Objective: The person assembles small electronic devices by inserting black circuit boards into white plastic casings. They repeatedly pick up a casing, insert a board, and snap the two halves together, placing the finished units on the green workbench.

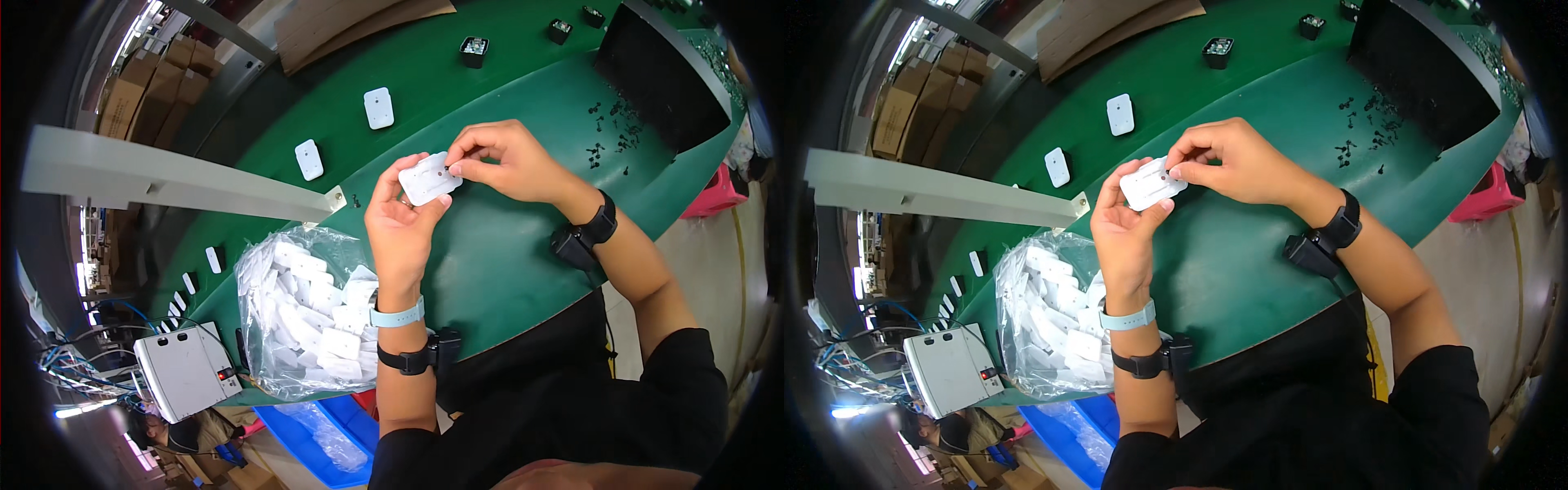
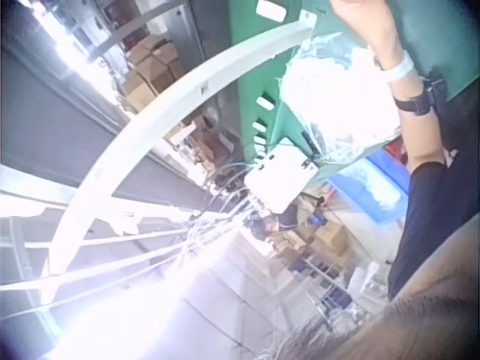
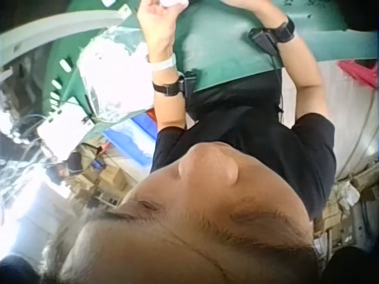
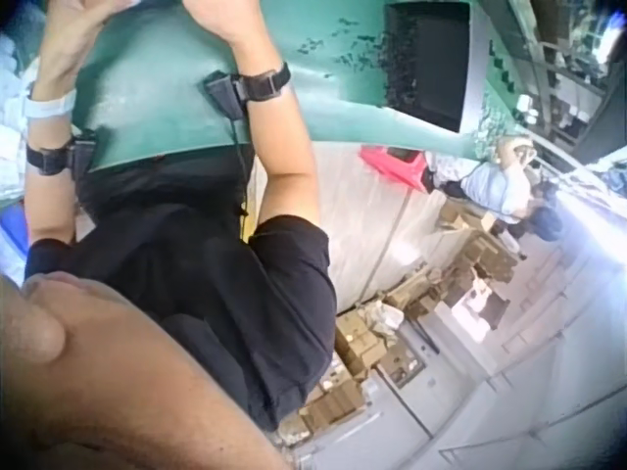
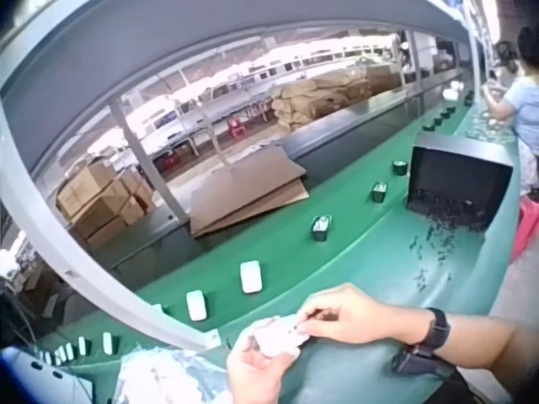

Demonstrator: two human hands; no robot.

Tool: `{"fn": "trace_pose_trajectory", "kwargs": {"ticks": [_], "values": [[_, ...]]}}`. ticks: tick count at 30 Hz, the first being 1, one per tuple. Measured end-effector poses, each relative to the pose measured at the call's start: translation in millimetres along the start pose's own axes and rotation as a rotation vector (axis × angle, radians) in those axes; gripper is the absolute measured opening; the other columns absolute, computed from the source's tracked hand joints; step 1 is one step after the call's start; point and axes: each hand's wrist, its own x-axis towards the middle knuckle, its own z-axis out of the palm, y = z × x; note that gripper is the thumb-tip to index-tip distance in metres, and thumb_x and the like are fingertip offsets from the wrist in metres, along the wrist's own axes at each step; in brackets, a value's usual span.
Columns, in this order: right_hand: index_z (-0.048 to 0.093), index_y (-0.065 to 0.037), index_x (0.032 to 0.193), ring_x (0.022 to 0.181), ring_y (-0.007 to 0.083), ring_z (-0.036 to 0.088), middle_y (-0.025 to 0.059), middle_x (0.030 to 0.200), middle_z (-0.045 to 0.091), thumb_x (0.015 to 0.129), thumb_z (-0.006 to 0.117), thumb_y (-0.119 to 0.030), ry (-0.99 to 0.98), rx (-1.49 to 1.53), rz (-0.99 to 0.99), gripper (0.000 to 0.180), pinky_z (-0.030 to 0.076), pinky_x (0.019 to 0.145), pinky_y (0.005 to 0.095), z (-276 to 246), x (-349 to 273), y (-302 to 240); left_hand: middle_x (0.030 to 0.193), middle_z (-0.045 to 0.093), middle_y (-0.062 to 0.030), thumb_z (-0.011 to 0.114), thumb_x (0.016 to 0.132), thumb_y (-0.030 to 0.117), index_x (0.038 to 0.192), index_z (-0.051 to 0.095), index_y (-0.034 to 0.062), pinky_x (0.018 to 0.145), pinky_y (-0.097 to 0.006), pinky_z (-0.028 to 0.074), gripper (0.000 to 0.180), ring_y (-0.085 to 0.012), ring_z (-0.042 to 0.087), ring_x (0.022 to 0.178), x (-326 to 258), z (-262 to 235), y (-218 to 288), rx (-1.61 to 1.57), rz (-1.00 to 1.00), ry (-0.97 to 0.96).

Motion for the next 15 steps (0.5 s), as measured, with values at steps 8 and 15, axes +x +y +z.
{"fn": "trace_pose_trajectory", "kwargs": {"ticks": [8, 15], "values": [[0.065, 0.001, 0.091, 0.071, 0.0205, 0.062, 0.0088, 0.085, 0.066, 0.088, 0.070, -0.009, 0.036, -0.292, -0.268, 0.012, 0.051, 0.065, 0.0312, 0.1, -0.1, -5.6, 0.125, 0.059, -0.0171, 0.068, 0.080, -0.018, 0.128, 0.052, -0.0019, 0.095, -0.032, 0.055, 0.053, -0.0220, 0.062, 0.115, -3.6, 5.5, -1.3, 0.115, 0.054, 0.032], [0.068, -0.001, 0.090, 0.069, 0.0131, 0.056, 0.0044, 0.085, 0.064, 0.087, 0.073, -0.006, 0.083, -0.228, -0.203, 0.008, 0.045, 0.061, 0.0270, 5.1, -4.0, -6.8, 0.127, 0.057, -0.0188, 0.069, 0.079, -0.018, 0.125, 0.052, -0.0031, 0.097, -0.034, 0.054, 0.051, -0.0244, 0.062, 0.116, -6.2, 13.8, -9.8, 0.247, 0.261, 0.028]]}}
